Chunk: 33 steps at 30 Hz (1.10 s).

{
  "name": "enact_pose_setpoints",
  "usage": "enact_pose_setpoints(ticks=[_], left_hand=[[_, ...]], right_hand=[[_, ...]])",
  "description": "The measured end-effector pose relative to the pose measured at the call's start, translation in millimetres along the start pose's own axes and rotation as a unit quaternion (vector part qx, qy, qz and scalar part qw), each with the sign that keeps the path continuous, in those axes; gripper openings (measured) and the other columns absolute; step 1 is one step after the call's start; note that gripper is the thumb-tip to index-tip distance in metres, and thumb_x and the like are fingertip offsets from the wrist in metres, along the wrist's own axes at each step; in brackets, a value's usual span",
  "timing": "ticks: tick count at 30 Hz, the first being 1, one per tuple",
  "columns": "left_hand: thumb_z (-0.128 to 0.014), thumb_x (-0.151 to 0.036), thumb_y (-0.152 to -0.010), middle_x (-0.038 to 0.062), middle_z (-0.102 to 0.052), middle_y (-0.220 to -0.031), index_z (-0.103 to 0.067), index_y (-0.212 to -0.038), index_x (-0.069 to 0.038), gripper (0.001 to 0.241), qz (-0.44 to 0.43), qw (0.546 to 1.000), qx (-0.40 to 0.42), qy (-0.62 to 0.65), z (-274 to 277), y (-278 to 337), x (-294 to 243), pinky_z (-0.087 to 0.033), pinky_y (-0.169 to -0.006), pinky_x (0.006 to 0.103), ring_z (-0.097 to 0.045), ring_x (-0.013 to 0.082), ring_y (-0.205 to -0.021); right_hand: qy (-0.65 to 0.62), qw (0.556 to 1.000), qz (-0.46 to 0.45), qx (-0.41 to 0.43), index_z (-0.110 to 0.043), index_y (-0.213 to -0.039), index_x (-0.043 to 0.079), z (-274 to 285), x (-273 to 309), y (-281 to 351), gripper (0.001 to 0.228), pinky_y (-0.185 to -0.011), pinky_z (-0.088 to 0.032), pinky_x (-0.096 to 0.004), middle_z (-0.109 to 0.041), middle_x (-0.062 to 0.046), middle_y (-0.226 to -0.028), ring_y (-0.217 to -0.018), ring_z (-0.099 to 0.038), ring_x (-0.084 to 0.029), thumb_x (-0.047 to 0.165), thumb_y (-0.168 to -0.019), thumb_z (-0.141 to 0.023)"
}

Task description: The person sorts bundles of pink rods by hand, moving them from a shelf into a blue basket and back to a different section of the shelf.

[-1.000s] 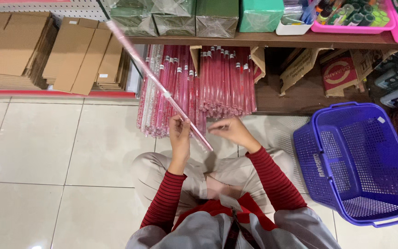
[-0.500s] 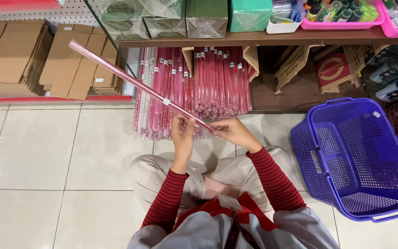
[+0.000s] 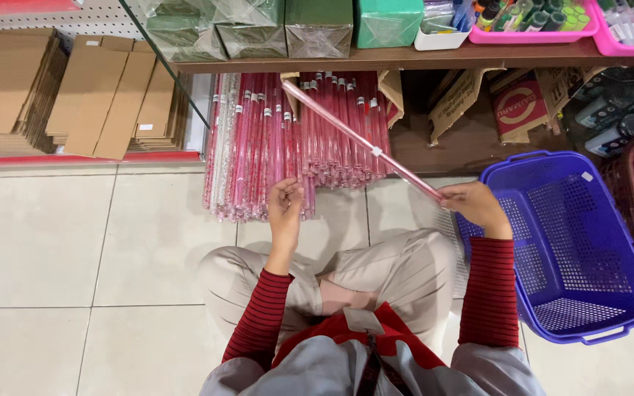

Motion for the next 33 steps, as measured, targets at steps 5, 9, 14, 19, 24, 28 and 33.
enact_pose_setpoints(ticks=[5,9,14,19,24,28,33], left_hand=[[-0.061,-0.013,-0.081,0.001,-0.052,-0.083,-0.054,-0.100,-0.006,0.021,-0.005,1.000,-0.008,-0.012,3.2,-2.4,-2.6,-0.040,-0.063,0.0172,-0.048,0.0048,-0.071],[-0.064,-0.016,-0.081,-0.002,-0.046,-0.067,-0.058,-0.085,-0.007,0.011,0.001,0.999,-0.014,-0.049,17.0,-0.9,10.3,-0.037,-0.053,0.0172,-0.044,0.0049,-0.061],[-0.065,-0.014,-0.080,-0.002,-0.041,-0.058,-0.055,-0.072,-0.007,0.015,-0.015,0.998,-0.014,-0.063,25.7,1.6,32.2,-0.034,-0.053,0.0179,-0.040,0.0058,-0.055],[-0.065,-0.015,-0.081,0.000,-0.042,-0.056,-0.053,-0.070,-0.007,0.018,-0.011,0.998,-0.019,-0.061,30.5,3.2,39.1,-0.033,-0.053,0.0190,-0.041,0.0073,-0.054],[-0.063,-0.013,-0.081,-0.003,-0.042,-0.063,-0.054,-0.079,-0.007,0.011,-0.004,0.998,-0.040,-0.041,28.2,6.8,7.2,-0.034,-0.055,0.0174,-0.041,0.0046,-0.058],[-0.063,-0.012,-0.081,-0.001,-0.043,-0.063,-0.054,-0.082,-0.005,0.011,-0.007,0.998,-0.043,-0.044,31.9,6.3,4.0,-0.035,-0.053,0.0183,-0.042,0.0059,-0.057],[-0.062,-0.009,-0.080,-0.001,-0.044,-0.065,-0.054,-0.084,-0.005,0.009,-0.006,0.998,-0.046,-0.046,32.2,5.1,2.5,-0.036,-0.054,0.0181,-0.043,0.0053,-0.058]], right_hand=[[0.033,0.999,-0.033,-0.013,-0.070,-0.094,0.021,1.3,-41.0,-6.4,0.028,-0.068,-0.047,-0.032,-0.068,-0.005,-0.077,-0.076,-0.065,-0.022,0.018,-0.066,-0.070],[-0.021,0.999,-0.023,-0.021,-0.068,-0.096,0.013,2.8,2.8,11.1,0.033,-0.069,-0.047,-0.034,-0.068,-0.012,-0.082,-0.080,-0.064,-0.027,0.018,-0.064,-0.073],[-0.146,0.988,-0.029,-0.031,-0.066,-0.099,0.005,-30.6,73.2,-7.1,0.030,-0.058,-0.048,-0.031,-0.066,-0.014,-0.076,-0.064,-0.062,-0.021,0.018,-0.071,-0.069],[-0.320,0.946,-0.015,-0.050,-0.064,-0.096,0.001,-91.4,105.2,-61.5,0.031,-0.053,-0.050,-0.026,-0.061,-0.010,-0.074,-0.062,-0.058,-0.015,0.014,-0.068,-0.070],[-0.297,0.949,0.033,-0.098,-0.059,-0.104,0.007,-110.2,164.4,-73.1,0.047,-0.054,-0.050,-0.025,-0.064,-0.008,-0.067,-0.058,-0.062,-0.014,0.021,-0.063,-0.075],[-0.108,0.984,-0.016,-0.144,-0.062,-0.090,0.024,-131.8,173.7,-96.9,0.029,-0.064,-0.050,-0.029,-0.066,0.004,-0.072,-0.074,-0.065,-0.015,0.035,-0.063,-0.069],[-0.059,0.975,-0.006,-0.214,-0.062,-0.082,0.021,-129.2,188.2,-99.0,0.021,-0.064,-0.050,-0.032,-0.066,-0.001,-0.071,-0.075,-0.065,-0.020,0.030,-0.063,-0.065]])
Point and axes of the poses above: each hand's wrist, its own y-axis away from the middle knuckle, its own z-axis out of the back of the hand, x = y × z, the point moved 2 cm from there along -y, towards the middle knuckle
